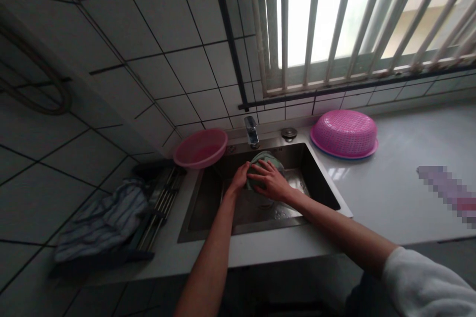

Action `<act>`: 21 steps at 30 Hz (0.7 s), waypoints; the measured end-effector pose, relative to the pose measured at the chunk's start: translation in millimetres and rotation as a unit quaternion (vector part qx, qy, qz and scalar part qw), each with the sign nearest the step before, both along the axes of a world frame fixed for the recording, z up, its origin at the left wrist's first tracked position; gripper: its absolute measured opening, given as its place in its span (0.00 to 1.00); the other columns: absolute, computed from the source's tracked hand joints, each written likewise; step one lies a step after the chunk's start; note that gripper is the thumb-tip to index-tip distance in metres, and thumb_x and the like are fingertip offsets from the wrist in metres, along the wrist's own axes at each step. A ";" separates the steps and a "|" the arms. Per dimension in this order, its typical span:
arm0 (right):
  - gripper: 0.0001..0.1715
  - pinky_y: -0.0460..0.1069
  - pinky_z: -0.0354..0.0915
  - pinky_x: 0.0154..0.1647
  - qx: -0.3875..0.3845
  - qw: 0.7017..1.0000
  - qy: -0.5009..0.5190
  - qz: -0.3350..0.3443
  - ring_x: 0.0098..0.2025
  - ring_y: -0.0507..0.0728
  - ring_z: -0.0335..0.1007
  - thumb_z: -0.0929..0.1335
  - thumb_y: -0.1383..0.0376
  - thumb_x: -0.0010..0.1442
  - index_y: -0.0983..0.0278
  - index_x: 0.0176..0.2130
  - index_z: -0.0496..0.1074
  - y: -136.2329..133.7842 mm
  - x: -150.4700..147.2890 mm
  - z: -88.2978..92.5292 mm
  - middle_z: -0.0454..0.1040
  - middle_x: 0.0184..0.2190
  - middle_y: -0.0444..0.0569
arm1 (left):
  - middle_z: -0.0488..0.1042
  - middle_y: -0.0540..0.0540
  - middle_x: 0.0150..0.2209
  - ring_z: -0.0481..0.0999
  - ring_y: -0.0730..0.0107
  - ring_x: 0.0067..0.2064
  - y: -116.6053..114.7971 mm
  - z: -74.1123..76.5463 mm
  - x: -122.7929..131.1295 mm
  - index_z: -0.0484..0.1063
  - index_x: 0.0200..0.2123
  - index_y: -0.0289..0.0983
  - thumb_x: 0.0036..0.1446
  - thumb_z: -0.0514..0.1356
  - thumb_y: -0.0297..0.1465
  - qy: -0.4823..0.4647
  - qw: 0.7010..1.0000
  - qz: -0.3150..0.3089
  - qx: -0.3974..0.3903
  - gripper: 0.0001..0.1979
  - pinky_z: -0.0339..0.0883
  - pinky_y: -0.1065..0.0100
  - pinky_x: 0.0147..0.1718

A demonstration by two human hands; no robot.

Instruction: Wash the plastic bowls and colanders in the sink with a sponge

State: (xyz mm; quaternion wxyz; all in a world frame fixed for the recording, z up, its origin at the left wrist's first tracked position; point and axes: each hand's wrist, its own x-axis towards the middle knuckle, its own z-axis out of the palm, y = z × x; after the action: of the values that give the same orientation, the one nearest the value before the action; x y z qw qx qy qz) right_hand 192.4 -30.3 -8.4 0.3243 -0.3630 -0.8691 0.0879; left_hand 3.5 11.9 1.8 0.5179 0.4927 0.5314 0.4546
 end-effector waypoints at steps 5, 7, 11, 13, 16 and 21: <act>0.32 0.70 0.52 0.74 0.006 1.000 -0.024 -0.003 0.74 0.70 0.52 0.72 0.59 0.66 0.50 0.67 0.70 2.1 1.9 4.5 0.65 0.70 0.48 | 0.83 0.40 0.47 0.77 0.53 0.55 5.0 -7.4 -2.8 0.82 0.39 0.37 0.53 0.68 0.51 -0.018 1.000 -0.013 -0.004 0.23 0.67 0.60 0.54; 0.33 0.70 0.51 0.74 0.011 0.999 -0.034 -0.012 0.74 0.70 0.51 0.72 0.59 0.66 0.51 0.68 0.69 1.4 0.6 2.9 0.64 0.71 0.49 | 0.84 0.41 0.46 0.77 0.52 0.55 7.8 -8.3 -4.1 0.82 0.37 0.37 0.53 0.68 0.47 -0.001 1.000 -0.005 0.002 0.19 0.67 0.60 0.55; 0.32 0.71 0.47 0.75 0.027 0.996 -0.080 0.016 0.75 0.72 0.48 0.72 0.59 0.66 0.55 0.67 0.70 -9.3 -11.9 2.9 0.63 0.71 0.52 | 0.84 0.42 0.44 0.78 0.52 0.53 9.7 -8.3 -10.7 0.82 0.35 0.38 0.55 0.63 0.44 0.043 0.999 0.018 0.012 0.16 0.68 0.59 0.54; 0.32 0.70 0.47 0.75 0.028 0.995 -0.090 0.040 0.75 0.71 0.48 0.73 0.59 0.66 0.55 0.66 0.70 -12.7 -14.8 5.9 0.63 0.71 0.52 | 0.84 0.42 0.44 0.78 0.52 0.53 9.1 -8.2 -13.4 0.82 0.35 0.37 0.55 0.63 0.46 0.060 0.997 0.035 0.019 0.18 0.68 0.59 0.54; 0.32 0.68 0.48 0.75 0.021 0.997 -0.065 0.041 0.75 0.69 0.50 0.73 0.58 0.65 0.53 0.67 0.70 -7.5 -7.0 10.3 0.63 0.71 0.49 | 0.84 0.40 0.44 0.79 0.51 0.52 8.1 -7.2 -13.1 0.82 0.36 0.35 0.55 0.64 0.52 0.063 0.997 0.029 0.025 0.24 0.69 0.60 0.52; 0.31 0.65 0.56 0.73 -0.048 0.994 0.066 -0.073 0.72 0.66 0.56 0.70 0.53 0.68 0.54 0.68 0.69 16.1 18.5 2.9 0.66 0.69 0.51 | 0.84 0.43 0.35 0.81 0.59 0.37 6.1 -2.9 -6.6 0.81 0.39 0.36 0.57 0.61 0.59 0.032 0.999 -0.007 -0.010 0.30 0.72 0.64 0.38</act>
State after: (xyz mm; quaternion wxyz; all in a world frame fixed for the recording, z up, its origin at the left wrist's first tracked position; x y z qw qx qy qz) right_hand 210.9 -14.2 -5.5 0.3686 -0.4342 -0.8117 0.1295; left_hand -3.2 18.0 -1.1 0.5085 0.5053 0.5492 0.4294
